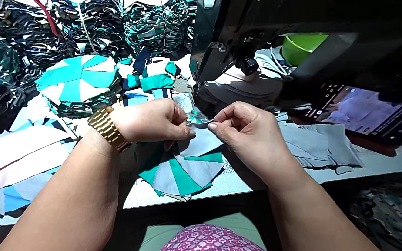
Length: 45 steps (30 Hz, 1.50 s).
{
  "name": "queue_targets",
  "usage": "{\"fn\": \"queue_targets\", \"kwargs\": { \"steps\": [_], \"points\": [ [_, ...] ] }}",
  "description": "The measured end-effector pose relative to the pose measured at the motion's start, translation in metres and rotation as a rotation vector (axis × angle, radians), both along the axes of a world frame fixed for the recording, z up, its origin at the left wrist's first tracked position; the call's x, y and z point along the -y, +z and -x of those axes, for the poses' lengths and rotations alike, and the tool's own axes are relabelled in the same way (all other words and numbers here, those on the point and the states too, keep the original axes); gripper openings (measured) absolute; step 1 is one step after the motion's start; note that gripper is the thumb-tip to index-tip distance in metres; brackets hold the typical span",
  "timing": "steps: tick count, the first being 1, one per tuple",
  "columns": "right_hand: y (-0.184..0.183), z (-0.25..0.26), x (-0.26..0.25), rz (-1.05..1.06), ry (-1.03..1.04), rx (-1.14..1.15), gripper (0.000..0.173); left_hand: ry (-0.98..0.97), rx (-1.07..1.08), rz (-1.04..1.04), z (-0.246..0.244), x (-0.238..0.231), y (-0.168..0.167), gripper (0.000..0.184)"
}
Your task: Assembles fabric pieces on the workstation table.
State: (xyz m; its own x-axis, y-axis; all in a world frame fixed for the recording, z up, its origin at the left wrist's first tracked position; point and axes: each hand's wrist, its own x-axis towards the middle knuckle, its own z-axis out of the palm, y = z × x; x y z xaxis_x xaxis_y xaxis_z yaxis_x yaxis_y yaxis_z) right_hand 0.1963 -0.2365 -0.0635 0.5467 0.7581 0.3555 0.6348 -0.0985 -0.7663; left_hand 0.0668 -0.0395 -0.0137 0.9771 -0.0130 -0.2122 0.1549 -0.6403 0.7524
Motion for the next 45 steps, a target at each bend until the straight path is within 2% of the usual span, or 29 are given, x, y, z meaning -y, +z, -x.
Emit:
{"fn": "queue_targets", "kwargs": {
  "steps": [4, 12, 15, 18, 20, 22, 25, 29, 33, 36, 38, 40, 42, 44, 45],
  "points": [
    [-0.010, 0.001, -0.006, 0.014, -0.038, 0.165, 0.015, 0.073, -0.046, -0.140, -0.002, 0.004, -0.002, 0.033],
    [-0.014, -0.002, -0.009, 0.022, 0.000, 0.461, 0.012, 0.131, -0.068, -0.319, -0.005, 0.005, -0.001, 0.032],
    [-0.013, -0.005, -0.005, -0.007, 0.014, 0.477, 0.014, 0.153, 0.028, -0.380, -0.003, 0.000, -0.002, 0.033],
    [-0.010, -0.001, 0.000, -0.057, 0.125, 0.455, 0.012, 0.085, 0.176, -0.338, 0.003, -0.009, -0.006, 0.033],
    [-0.009, 0.004, 0.004, 0.007, 0.203, 0.435, 0.013, 0.018, 0.187, -0.312, 0.004, -0.004, -0.007, 0.029],
    [-0.010, 0.006, 0.006, 0.087, 0.233, 0.429, 0.016, 0.039, 0.106, -0.321, 0.006, 0.009, -0.005, 0.024],
    [-0.006, 0.010, 0.011, 0.171, 0.198, 0.477, 0.018, 0.044, 0.036, -0.377, 0.005, 0.013, -0.007, 0.022],
    [0.005, 0.028, 0.023, 0.308, 0.108, 0.542, 0.020, 0.026, 0.103, -0.385, 0.004, 0.009, -0.008, 0.019],
    [0.007, 0.035, 0.028, 0.238, 0.048, 0.576, 0.029, 0.068, 0.274, -0.271, 0.006, 0.006, -0.013, 0.014],
    [0.010, 0.035, 0.019, 0.078, 0.091, 0.552, 0.020, 0.203, 0.365, -0.099, 0.007, 0.016, -0.005, 0.011],
    [0.010, 0.033, 0.010, 0.057, 0.216, 0.559, 0.027, 0.361, 0.320, 0.126, 0.007, 0.027, 0.008, 0.024],
    [0.006, 0.031, 0.000, 0.119, 0.368, 0.563, 0.041, 0.534, 0.254, 0.403, 0.005, 0.032, 0.016, 0.036],
    [-0.001, 0.031, -0.008, 0.225, 0.474, 0.546, 0.054, 0.630, 0.227, 0.590, 0.004, 0.034, 0.023, 0.039],
    [-0.010, 0.033, -0.015, 0.331, 0.500, 0.520, 0.060, 0.622, 0.213, 0.663, 0.005, 0.032, 0.023, 0.034],
    [-0.011, 0.036, -0.018, 0.368, 0.485, 0.499, 0.060, 0.556, 0.208, 0.693, 0.006, 0.022, 0.016, 0.036]
  ]
}}
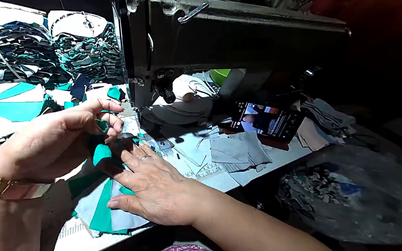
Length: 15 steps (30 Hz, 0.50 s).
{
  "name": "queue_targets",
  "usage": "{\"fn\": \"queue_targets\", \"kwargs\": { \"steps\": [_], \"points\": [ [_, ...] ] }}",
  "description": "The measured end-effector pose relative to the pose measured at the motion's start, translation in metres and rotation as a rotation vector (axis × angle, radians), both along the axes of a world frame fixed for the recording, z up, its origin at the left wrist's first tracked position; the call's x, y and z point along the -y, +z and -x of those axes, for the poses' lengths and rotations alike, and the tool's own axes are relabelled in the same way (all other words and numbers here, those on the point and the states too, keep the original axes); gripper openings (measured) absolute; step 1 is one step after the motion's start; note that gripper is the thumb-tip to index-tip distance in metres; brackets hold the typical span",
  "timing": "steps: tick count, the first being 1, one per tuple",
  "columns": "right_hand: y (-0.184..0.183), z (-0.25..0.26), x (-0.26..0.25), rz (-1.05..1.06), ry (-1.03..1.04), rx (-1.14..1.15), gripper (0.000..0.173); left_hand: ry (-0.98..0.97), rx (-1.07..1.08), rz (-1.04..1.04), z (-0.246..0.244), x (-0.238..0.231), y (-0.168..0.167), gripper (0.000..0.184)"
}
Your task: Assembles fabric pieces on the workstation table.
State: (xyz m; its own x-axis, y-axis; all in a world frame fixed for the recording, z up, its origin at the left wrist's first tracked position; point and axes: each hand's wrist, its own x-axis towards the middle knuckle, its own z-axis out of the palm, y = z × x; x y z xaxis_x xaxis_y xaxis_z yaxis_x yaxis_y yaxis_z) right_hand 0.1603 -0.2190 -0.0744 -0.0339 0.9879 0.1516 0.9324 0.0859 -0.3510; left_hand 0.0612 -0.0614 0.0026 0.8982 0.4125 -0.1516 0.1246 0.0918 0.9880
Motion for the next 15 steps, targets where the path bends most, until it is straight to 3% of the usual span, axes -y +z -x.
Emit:
{"fn": "queue_targets", "kwargs": {
  "steps": [2, 7, 12, 15],
  "points": [
    [0.002, 0.010, -0.001, 0.040, -0.080, -0.024, 0.060, -0.155, 0.050, 0.016, -0.001, -0.026, -0.018, 0.047],
    [0.008, 0.023, -0.001, 0.067, -0.185, -0.057, 0.065, -0.056, 0.074, -0.016, -0.002, -0.014, -0.019, 0.043],
    [0.003, 0.011, -0.004, -0.097, -0.156, 0.045, 0.065, -0.121, 0.160, -0.073, -0.004, -0.031, -0.024, 0.043],
    [-0.007, 0.008, -0.006, -0.050, -0.134, 0.072, 0.071, -0.138, 0.200, -0.026, -0.004, -0.026, -0.022, 0.047]
  ]
}}
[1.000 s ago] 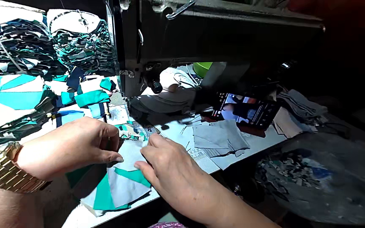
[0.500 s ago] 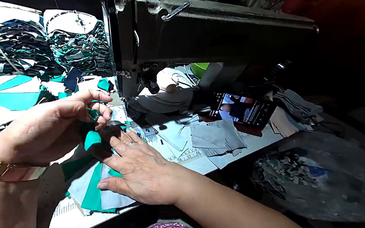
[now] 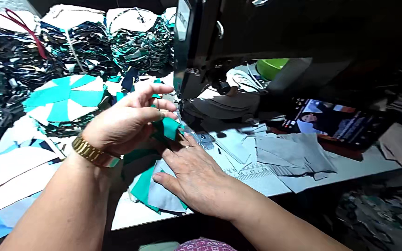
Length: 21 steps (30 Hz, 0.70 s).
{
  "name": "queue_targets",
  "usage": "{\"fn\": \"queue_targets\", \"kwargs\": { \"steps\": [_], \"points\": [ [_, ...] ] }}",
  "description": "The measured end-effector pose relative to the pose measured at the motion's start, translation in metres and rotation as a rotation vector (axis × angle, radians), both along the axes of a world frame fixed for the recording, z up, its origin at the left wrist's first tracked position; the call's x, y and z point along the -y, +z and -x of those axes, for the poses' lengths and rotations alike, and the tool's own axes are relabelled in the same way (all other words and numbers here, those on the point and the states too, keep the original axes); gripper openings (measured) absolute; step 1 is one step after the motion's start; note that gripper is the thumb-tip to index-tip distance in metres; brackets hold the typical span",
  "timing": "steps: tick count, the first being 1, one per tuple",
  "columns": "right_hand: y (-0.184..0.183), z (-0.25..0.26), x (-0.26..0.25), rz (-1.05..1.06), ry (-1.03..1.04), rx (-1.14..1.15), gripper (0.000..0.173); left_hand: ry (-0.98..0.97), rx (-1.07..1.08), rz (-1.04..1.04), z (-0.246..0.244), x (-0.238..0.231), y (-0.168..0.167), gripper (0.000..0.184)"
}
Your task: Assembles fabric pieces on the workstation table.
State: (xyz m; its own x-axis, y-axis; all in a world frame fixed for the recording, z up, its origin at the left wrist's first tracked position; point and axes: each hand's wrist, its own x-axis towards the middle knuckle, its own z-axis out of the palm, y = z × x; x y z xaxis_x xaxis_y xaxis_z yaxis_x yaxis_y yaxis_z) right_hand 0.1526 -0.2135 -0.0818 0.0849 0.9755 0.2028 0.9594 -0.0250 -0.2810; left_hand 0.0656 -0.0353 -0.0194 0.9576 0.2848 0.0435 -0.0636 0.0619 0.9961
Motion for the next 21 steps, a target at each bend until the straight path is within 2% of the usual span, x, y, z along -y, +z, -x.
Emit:
{"fn": "queue_targets", "kwargs": {
  "steps": [3, 6, 9, 11, 14, 18, 21],
  "points": [
    [0.004, -0.006, 0.003, -0.014, -0.007, -0.091, 0.068, -0.040, 0.022, 0.053, -0.001, 0.003, 0.000, 0.053],
    [0.014, -0.016, 0.010, -0.223, -0.133, -0.341, 0.047, -0.038, 0.029, 0.107, -0.004, 0.007, 0.002, 0.052],
    [0.025, -0.020, 0.017, -0.386, -0.222, -0.683, 0.029, -0.078, 0.095, 0.168, -0.007, 0.014, -0.002, 0.055],
    [0.027, -0.014, 0.017, -0.473, -0.262, -0.876, 0.020, -0.104, 0.121, 0.187, -0.009, 0.023, -0.003, 0.049],
    [0.025, -0.009, 0.015, -0.584, -0.298, -1.025, 0.017, -0.130, 0.139, 0.206, -0.011, 0.032, -0.004, 0.036],
    [0.029, -0.014, 0.018, -0.660, -0.290, -1.019, 0.027, -0.124, 0.113, 0.177, -0.010, 0.029, -0.005, 0.038],
    [0.032, -0.020, 0.024, -0.705, -0.283, -0.875, 0.032, -0.130, 0.079, 0.084, -0.009, 0.028, -0.004, 0.042]
  ]
}}
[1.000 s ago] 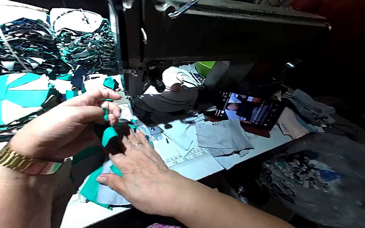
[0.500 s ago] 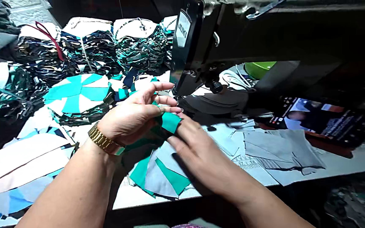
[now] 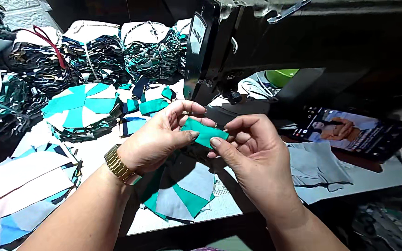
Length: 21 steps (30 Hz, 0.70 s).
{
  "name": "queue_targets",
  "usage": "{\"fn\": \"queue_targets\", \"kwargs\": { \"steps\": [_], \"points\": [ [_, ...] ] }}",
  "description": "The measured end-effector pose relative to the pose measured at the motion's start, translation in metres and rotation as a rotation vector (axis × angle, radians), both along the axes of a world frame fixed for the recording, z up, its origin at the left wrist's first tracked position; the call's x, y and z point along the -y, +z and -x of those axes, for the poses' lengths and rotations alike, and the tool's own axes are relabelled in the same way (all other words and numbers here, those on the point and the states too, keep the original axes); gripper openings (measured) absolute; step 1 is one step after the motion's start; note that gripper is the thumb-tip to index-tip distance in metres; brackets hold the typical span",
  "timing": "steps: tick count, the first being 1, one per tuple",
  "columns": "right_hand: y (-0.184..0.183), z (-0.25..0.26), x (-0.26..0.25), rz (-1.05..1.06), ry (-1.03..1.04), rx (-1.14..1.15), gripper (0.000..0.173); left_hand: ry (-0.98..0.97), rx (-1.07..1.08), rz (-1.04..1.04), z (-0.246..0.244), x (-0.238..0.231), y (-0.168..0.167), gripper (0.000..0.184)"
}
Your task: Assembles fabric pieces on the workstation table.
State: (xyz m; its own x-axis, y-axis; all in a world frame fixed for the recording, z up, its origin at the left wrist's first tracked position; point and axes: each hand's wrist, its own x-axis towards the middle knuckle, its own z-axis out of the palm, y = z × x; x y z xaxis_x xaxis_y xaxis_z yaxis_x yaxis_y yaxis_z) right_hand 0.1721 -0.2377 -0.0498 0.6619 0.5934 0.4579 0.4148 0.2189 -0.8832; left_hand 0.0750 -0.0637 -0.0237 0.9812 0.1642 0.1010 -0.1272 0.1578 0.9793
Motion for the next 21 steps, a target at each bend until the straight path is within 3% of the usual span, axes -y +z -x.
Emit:
{"fn": "queue_targets", "kwargs": {
  "steps": [6, 17, 21],
  "points": [
    [-0.006, -0.013, 0.008, -0.003, -0.087, 0.319, 0.019, -0.002, -0.063, -0.126, 0.003, 0.009, 0.003, 0.048],
    [-0.009, -0.014, 0.010, 0.069, -0.103, 0.387, 0.008, -0.001, -0.058, -0.169, 0.001, 0.008, -0.006, 0.044],
    [-0.011, -0.013, 0.009, 0.103, -0.159, 0.594, 0.003, 0.003, -0.046, -0.189, 0.001, 0.006, -0.008, 0.041]
  ]
}}
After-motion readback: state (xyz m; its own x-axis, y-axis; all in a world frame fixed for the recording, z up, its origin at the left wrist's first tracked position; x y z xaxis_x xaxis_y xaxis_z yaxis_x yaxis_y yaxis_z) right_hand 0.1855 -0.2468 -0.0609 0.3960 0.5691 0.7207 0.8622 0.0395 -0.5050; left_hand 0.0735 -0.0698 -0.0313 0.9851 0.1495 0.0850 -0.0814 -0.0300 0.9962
